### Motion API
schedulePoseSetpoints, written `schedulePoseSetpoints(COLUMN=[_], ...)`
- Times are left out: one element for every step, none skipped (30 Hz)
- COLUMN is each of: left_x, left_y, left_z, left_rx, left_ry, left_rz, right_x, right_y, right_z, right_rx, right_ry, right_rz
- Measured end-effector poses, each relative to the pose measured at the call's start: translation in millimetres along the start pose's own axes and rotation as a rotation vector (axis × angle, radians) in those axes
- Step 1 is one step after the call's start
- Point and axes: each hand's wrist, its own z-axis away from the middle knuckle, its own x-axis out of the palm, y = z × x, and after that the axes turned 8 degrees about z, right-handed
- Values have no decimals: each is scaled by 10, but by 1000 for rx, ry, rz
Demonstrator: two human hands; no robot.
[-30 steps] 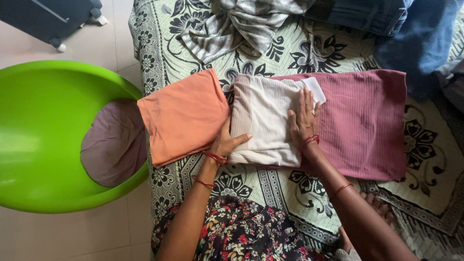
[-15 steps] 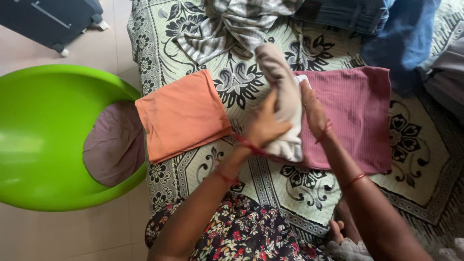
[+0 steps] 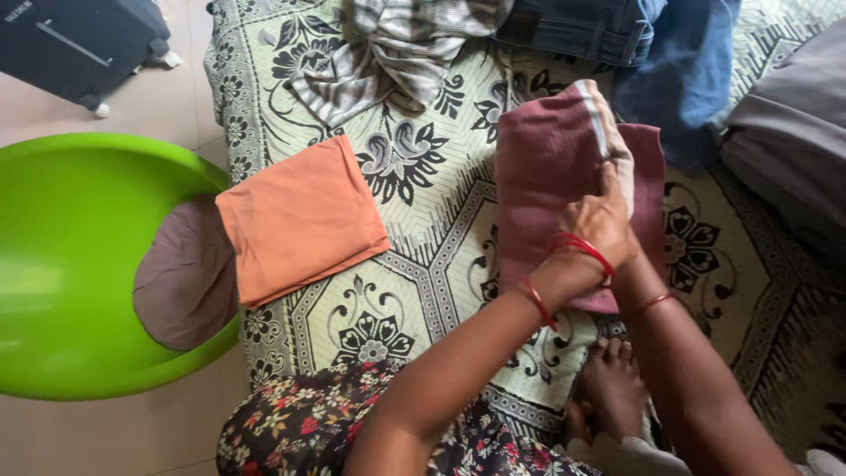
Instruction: The person folds a pink towel and a white cloth on a patterned bedspread, then picks up a striped shirt and begins to fold it. The folded items are stacked neatly on the bed.
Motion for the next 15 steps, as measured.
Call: schedulePoseSetpoints(left_x=[108, 198, 274, 336, 389, 434, 480, 520, 553, 581, 604, 630, 666, 708, 745], left_y=[4, 3, -2, -2, 7, 26, 57, 89, 114, 131, 142, 150, 168, 188, 205], left_z=[-24, -47, -65, -84, -98, -109, -115, -118, -115, -109, -107, -98, -92, -76, -67], left_rx=[17, 34, 50, 31, 14, -3, -18, -33, -49, -65, -70, -75, -80, -67, -54], left_ry=[3, 5, 7, -3, -15, -26, -40, -53, -66, -79, -101, -123, -144, -110, -73], left_rz=[-3, -6, -9, -9, -12, -14, -16, -18, -20, -23, -5, 12, 33, 37, 40], right_x=[16, 21, 36, 46, 39, 13, -22, -83, -162, -258, -363, -471, -586, -699, -795], right_y=[83, 142, 188, 214, 254, 291, 331, 389, 453, 530, 603, 676, 762, 832, 890], right_z=[33, 46, 78, 94, 109, 105, 119, 116, 95, 74, 19, -31, -72, -117, -148], right_rx=[26, 37, 45, 47, 83, 117, 140, 179, 206, 227, 237, 256, 272, 293, 308], right_ry=[22, 26, 43, 72, 87, 102, 116, 135, 151, 156, 165, 170, 168, 157, 145], right_rz=[1, 181, 102, -40, -505, -971, -1243, -1518, -1684, -1785, -1874, -1918, -1933, -1932, -1923])
